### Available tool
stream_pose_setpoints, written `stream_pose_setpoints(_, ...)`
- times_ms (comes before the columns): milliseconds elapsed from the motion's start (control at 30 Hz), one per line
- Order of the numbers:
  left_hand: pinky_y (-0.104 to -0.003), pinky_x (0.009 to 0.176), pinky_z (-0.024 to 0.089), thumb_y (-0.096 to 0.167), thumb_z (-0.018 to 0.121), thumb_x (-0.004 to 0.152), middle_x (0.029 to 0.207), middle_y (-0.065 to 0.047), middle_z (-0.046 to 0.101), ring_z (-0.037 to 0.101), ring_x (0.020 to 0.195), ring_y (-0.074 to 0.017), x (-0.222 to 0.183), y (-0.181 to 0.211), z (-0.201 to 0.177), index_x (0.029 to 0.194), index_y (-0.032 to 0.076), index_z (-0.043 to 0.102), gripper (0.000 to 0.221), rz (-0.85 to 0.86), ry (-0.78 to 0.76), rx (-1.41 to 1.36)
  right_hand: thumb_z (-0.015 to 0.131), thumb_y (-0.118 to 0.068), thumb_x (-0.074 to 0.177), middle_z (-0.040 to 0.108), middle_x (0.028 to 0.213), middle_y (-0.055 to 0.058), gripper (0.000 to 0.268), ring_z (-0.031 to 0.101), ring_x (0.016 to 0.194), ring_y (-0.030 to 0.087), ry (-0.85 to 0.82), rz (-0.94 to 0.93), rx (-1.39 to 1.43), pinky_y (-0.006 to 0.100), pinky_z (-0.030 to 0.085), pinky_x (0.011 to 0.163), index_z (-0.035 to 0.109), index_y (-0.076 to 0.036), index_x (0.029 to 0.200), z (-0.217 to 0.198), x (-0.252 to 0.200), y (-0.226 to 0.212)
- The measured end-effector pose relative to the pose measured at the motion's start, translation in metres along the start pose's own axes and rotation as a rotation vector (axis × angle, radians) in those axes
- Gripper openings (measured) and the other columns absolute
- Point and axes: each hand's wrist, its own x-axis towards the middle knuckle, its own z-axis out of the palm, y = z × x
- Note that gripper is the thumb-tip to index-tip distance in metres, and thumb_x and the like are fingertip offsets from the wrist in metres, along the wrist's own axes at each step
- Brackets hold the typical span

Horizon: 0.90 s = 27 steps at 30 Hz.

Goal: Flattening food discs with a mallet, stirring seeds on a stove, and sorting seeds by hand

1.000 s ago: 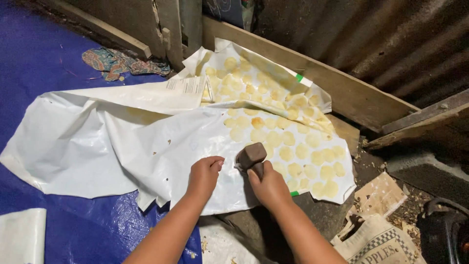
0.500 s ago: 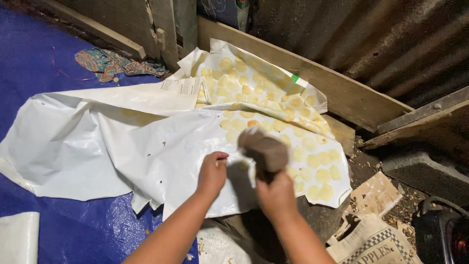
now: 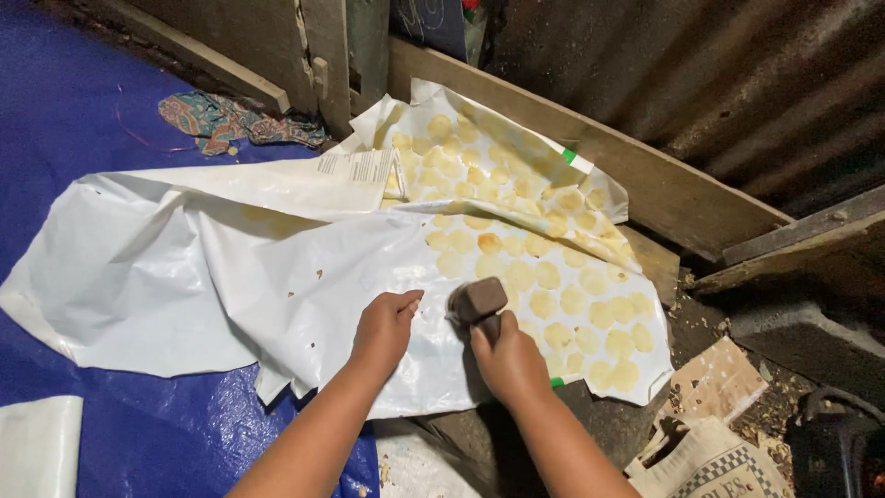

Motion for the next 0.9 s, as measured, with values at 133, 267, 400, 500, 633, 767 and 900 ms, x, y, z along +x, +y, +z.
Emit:
stream_pose_setpoints(133,-0.036,0.087,0.059,0.023,0.062,0.101,0.097,-0.006,0.076,0.075,0.098,-0.0231,0.005,0.009,0.012,0.116,0.016,0.078,0.023,0.207,0.055,0.221,0.063,-0.051,0.091,0.072,0.090,0.029,0.047,0.070,0.103,0.049,-0.037,0.007,0.060,0.055,0.056,0.085,0.061,-0.005,0.100,-0.012,0.010,0.000)
stream_pose_setpoints(267,-0.039,0.088,0.058,0.020,0.070,0.094,0.097,0.000,0.072,0.071,0.101,-0.0219,0.009,0.026,0.016,0.108,0.021,0.078,0.016,0.185,0.058,0.246,0.064,-0.054,0.090,0.073,0.080,0.025,0.045,0.071,0.099,0.045,0.072,0.034,0.119,0.053,0.055,0.084,0.063,-0.009,0.094,-0.062,-0.020,-0.041)
stream_pose_setpoints(400,-0.042,0.089,0.057,0.021,0.074,0.090,0.096,0.002,0.067,0.070,0.102,-0.0253,0.017,0.020,0.022,0.104,0.024,0.075,0.014,0.207,0.040,0.247,0.071,-0.025,0.086,0.059,0.043,0.012,0.023,0.067,0.045,0.025,0.491,-0.286,0.510,0.033,0.053,0.054,0.059,-0.009,0.073,-0.083,-0.039,-0.077)
stream_pose_setpoints(500,-0.047,0.088,0.058,0.015,0.066,0.092,0.102,-0.005,0.064,0.069,0.104,-0.0315,0.016,0.023,0.014,0.108,0.017,0.070,0.017,0.205,0.078,0.278,0.067,-0.018,0.083,0.061,0.062,0.027,0.021,0.066,0.065,0.041,0.434,-0.277,0.404,0.051,0.051,0.063,0.058,0.000,0.081,-0.039,-0.020,-0.071)
stream_pose_setpoints(633,-0.049,0.108,0.044,0.007,0.052,0.099,0.141,-0.013,0.048,0.049,0.136,-0.0334,-0.004,0.002,0.005,0.131,0.011,0.052,0.033,0.298,0.262,0.459,0.052,-0.051,0.095,0.072,0.098,0.026,0.047,0.071,0.102,0.046,-0.019,-0.054,-0.106,0.059,0.057,0.088,0.050,-0.008,0.113,0.037,0.023,-0.019)
stream_pose_setpoints(767,-0.044,0.111,0.039,0.003,0.045,0.101,0.137,-0.007,0.052,0.047,0.138,-0.0260,-0.012,-0.009,0.001,0.130,0.015,0.052,0.033,0.399,0.240,0.579,0.054,-0.055,0.093,0.072,0.104,0.026,0.054,0.069,0.109,0.046,-0.087,-0.056,-0.117,0.058,0.056,0.089,0.055,-0.007,0.116,0.015,0.040,-0.028)
stream_pose_setpoints(900,-0.044,0.112,0.037,0.001,0.042,0.100,0.136,-0.006,0.052,0.046,0.138,-0.0255,-0.010,-0.013,0.006,0.131,0.016,0.051,0.036,0.434,0.249,0.593,0.059,-0.048,0.094,0.072,0.096,0.030,0.050,0.070,0.102,0.049,-0.006,-0.116,-0.038,0.057,0.057,0.083,0.063,0.000,0.109,-0.023,0.016,-0.052)
